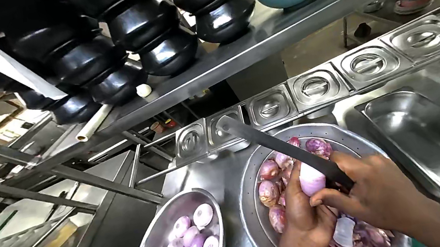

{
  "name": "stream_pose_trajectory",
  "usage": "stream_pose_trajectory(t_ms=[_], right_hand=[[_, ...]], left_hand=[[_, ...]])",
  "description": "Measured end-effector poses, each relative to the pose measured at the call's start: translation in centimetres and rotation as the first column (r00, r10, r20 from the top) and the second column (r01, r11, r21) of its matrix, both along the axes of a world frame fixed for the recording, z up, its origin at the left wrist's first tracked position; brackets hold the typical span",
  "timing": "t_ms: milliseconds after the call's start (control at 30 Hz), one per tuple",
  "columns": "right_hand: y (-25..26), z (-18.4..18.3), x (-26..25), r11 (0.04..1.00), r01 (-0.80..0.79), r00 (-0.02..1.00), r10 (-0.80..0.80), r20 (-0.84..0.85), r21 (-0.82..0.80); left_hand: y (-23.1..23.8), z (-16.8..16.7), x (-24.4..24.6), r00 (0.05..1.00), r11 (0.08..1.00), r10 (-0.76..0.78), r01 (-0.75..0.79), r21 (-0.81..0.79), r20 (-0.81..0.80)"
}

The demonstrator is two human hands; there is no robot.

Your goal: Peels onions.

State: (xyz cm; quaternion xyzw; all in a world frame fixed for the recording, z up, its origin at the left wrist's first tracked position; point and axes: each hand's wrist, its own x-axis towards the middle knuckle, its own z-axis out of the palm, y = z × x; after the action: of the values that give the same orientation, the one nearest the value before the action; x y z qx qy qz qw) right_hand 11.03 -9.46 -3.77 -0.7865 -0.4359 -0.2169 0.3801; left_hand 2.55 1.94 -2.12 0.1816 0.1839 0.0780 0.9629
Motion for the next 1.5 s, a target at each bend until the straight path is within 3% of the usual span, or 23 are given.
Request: stream_pose_trajectory(t_ms=[267, 333, 400, 467, 533, 667, 767, 900, 1000, 1100, 1500], right_hand=[[-0.4, -0.2, -1.1, 0.999, 0.005, 0.967, 0.008, 0.253, -0.053], [-0.5, -0.3, -1.5, 0.997, -0.01, 0.955, 0.031, 0.296, -0.074], [-0.9, -0.4, -0.6, 0.994, -0.107, 0.984, 0.109, 0.137, -0.024], [-1.8, -0.2, 1.3, 0.959, -0.262, 0.947, 0.277, -0.165, 0.105], [-2.2, -0.3, 1.8, 0.939, -0.315, 0.914, 0.339, -0.225, 0.137], [-2.6, -0.6, -2.1, 0.938, -0.285, 0.948, 0.306, 0.085, -0.198], [-3.0, -0.6, -2.4, 0.918, -0.266, 0.963, 0.268, -0.032, -0.296], [-1.8, -0.8, 0.9, 0.987, -0.098, 0.993, 0.089, -0.077, -0.13], [-0.7, 0.6, 1.3, 0.99, -0.101, 0.975, 0.078, -0.21, -0.101], [0.0, 1.4, 1.1, 0.987, -0.143, 0.943, 0.111, -0.314, -0.08], [0.1, 0.1, 0.6, 0.976, -0.209, 0.954, 0.218, -0.205, 0.065]], left_hand=[[-0.9, 1.1, 0.5, 0.986, 0.991, 0.134, -0.133, 0.025, -0.101], [-0.5, 0.9, 0.5, 0.991, 0.994, 0.099, -0.096, 0.044, -0.09], [0.5, 0.4, 0.4, 0.996, 0.992, -0.014, 0.025, 0.125, -0.085], [1.8, -0.1, 0.2, 0.986, 0.96, -0.132, 0.153, 0.236, -0.103], [2.5, -0.3, 0.1, 0.98, 0.932, -0.136, 0.176, 0.318, -0.145], [2.8, -0.3, 1.8, 0.956, 0.948, 0.14, -0.053, 0.314, -0.259], [4.2, -1.3, 2.2, 0.946, 0.956, 0.184, -0.109, 0.273, -0.267], [4.4, -1.5, 1.0, 0.988, 0.981, 0.016, 0.014, 0.193, -0.157], [3.6, -1.2, 0.0, 0.99, 0.986, -0.132, 0.126, 0.109, 0.048], [3.2, -1.9, -0.5, 0.944, 0.97, -0.234, 0.211, 0.122, 0.233], [2.7, -1.3, -0.6, 0.965, 0.984, -0.147, 0.119, 0.136, 0.218]])
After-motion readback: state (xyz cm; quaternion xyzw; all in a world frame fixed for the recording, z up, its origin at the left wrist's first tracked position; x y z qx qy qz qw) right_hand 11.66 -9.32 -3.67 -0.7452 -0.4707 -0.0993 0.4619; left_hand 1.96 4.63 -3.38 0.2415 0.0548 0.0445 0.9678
